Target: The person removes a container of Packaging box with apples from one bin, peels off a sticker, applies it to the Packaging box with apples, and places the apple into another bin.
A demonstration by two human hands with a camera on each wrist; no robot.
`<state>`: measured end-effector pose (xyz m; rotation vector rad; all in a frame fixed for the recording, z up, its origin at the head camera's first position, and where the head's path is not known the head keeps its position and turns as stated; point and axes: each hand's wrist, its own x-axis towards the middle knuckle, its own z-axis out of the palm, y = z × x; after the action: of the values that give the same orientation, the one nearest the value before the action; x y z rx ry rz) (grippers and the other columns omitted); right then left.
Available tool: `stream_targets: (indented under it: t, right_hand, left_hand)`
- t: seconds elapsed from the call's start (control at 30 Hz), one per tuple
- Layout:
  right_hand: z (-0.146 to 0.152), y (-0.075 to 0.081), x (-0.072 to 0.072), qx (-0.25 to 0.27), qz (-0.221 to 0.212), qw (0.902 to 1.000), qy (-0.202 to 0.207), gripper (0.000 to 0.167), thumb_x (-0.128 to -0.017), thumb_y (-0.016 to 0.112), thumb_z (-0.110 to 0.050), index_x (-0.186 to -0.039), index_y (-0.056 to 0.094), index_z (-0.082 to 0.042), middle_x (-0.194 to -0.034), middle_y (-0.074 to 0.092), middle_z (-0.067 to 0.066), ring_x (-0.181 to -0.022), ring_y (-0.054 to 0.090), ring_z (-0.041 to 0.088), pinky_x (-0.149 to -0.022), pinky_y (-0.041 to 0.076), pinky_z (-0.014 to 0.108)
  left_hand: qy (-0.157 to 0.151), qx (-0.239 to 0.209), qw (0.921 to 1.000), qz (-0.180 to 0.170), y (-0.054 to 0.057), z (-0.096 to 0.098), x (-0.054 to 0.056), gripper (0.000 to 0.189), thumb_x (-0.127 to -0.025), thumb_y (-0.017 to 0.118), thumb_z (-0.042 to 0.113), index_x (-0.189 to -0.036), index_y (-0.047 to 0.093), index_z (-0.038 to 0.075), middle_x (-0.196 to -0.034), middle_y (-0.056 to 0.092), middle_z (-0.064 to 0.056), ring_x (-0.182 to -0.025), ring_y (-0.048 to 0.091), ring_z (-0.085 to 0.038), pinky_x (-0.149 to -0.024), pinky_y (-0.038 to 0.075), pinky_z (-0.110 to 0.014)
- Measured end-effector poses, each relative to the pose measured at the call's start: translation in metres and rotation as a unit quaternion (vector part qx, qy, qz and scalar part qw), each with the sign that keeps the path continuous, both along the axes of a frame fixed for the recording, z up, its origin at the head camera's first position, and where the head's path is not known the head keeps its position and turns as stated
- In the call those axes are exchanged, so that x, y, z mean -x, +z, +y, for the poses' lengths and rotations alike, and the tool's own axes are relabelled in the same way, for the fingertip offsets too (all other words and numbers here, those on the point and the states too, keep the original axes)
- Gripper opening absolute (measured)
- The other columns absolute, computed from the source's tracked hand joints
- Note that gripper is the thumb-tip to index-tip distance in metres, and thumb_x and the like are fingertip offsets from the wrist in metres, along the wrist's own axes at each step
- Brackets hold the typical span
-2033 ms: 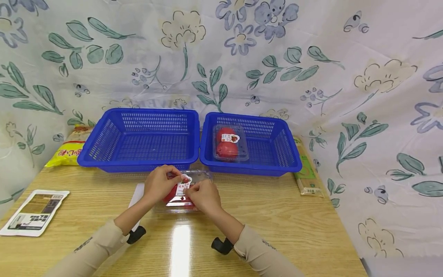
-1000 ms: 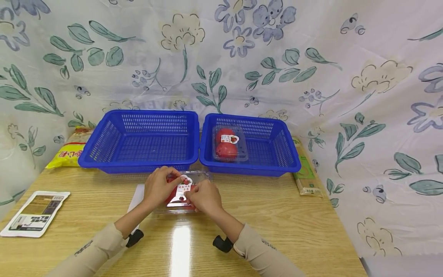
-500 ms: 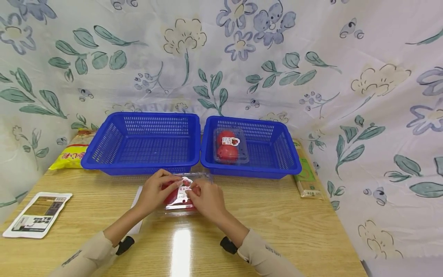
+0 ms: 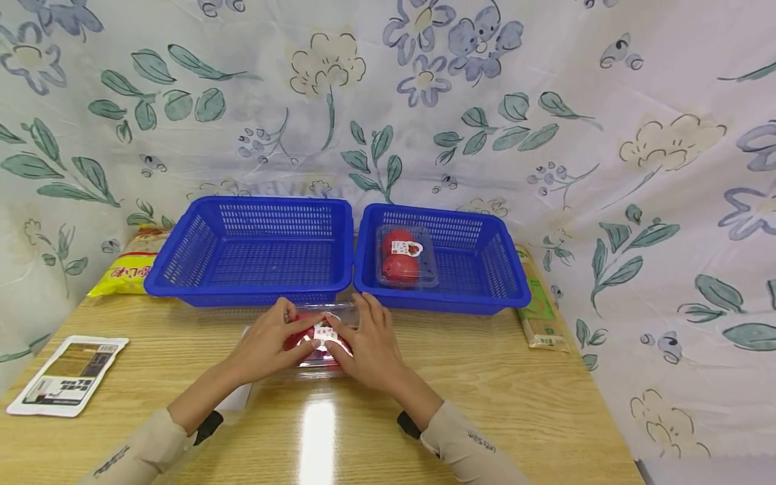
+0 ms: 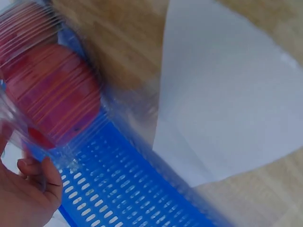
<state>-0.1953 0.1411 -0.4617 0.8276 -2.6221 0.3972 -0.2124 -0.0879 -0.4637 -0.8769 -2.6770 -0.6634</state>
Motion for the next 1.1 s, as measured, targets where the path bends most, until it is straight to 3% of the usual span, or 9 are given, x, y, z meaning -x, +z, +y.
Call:
stream_targets:
  t: [0.23,0.63,0.73,0.87,1.0,1.1]
  right_hand:
    - [0.0,-0.004,-0.003,-0.023,-0.042,0.9983,-0.034,0.051,-0.098,0.05,-0.05,-0.143,0.056,-0.025,-0.154,0.033,0.025,-0.148,0.018,0.039,-0.112,0.024,0.061]
    - [0.001,-0.008,-0.012,-0.032,0.002,0.9965,-0.076,0.061,-0.096,0.049,-0.058,-0.142,0.057,-0.018,-0.151,0.04,0.023,-0.144,0.026,0.039,-0.111,0.025,0.061]
    - [0.002,-0.01,-0.014,-0.01,-0.01,0.9967,-0.08,0.064,-0.096,0.051,-0.057,-0.144,0.054,-0.014,-0.15,0.04,0.023,-0.144,0.026,0.039,-0.112,0.024,0.06]
    - [0.007,-0.013,-0.015,0.06,-0.043,0.9938,-0.084,0.068,-0.095,0.056,-0.051,-0.148,0.047,-0.009,-0.147,0.041,0.026,-0.142,0.028,0.042,-0.111,0.024,0.062]
    - [0.017,-0.012,-0.012,0.127,-0.084,0.9836,-0.096,0.071,-0.095,0.059,-0.048,-0.151,0.041,-0.009,-0.144,0.043,0.029,-0.138,0.034,0.045,-0.108,0.03,0.067]
    - [0.026,-0.008,-0.007,0.159,-0.123,0.9753,-0.091,0.07,-0.095,0.059,-0.046,-0.152,0.04,-0.01,-0.143,0.044,0.031,-0.135,0.039,0.047,-0.105,0.034,0.068]
  left_hand:
    - [0.019,0.049,0.9986,-0.008,0.005,0.0,-0.001,0.049,-0.089,0.066,0.052,-0.132,0.066,0.03,-0.085,0.033,0.001,-0.066,0.027,-0.012,-0.059,0.023,-0.026]
    - [0.041,0.059,0.9974,-0.001,0.003,-0.002,-0.006,0.053,-0.089,0.064,0.054,-0.137,0.062,0.031,-0.086,0.035,0.001,-0.067,0.03,-0.012,-0.061,0.024,-0.027]
    - [0.048,0.039,0.998,-0.015,0.002,-0.004,-0.007,0.059,-0.088,0.065,0.055,-0.14,0.059,0.027,-0.089,0.036,-0.001,-0.065,0.031,-0.012,-0.058,0.026,-0.026]
    - [0.075,-0.004,0.9962,-0.042,-0.002,-0.011,-0.012,0.071,-0.088,0.067,0.056,-0.147,0.051,0.02,-0.101,0.044,-0.006,-0.063,0.037,-0.012,-0.056,0.031,-0.025]
    - [0.11,-0.045,0.9886,-0.092,-0.004,-0.02,-0.023,0.079,-0.09,0.065,0.056,-0.154,0.038,0.018,-0.119,0.048,-0.017,-0.072,0.046,-0.016,-0.058,0.037,-0.027]
    - [0.127,-0.061,0.9799,-0.141,-0.004,-0.024,-0.032,0.082,-0.092,0.061,0.057,-0.158,0.028,0.023,-0.128,0.048,-0.021,-0.077,0.051,-0.019,-0.058,0.04,-0.029]
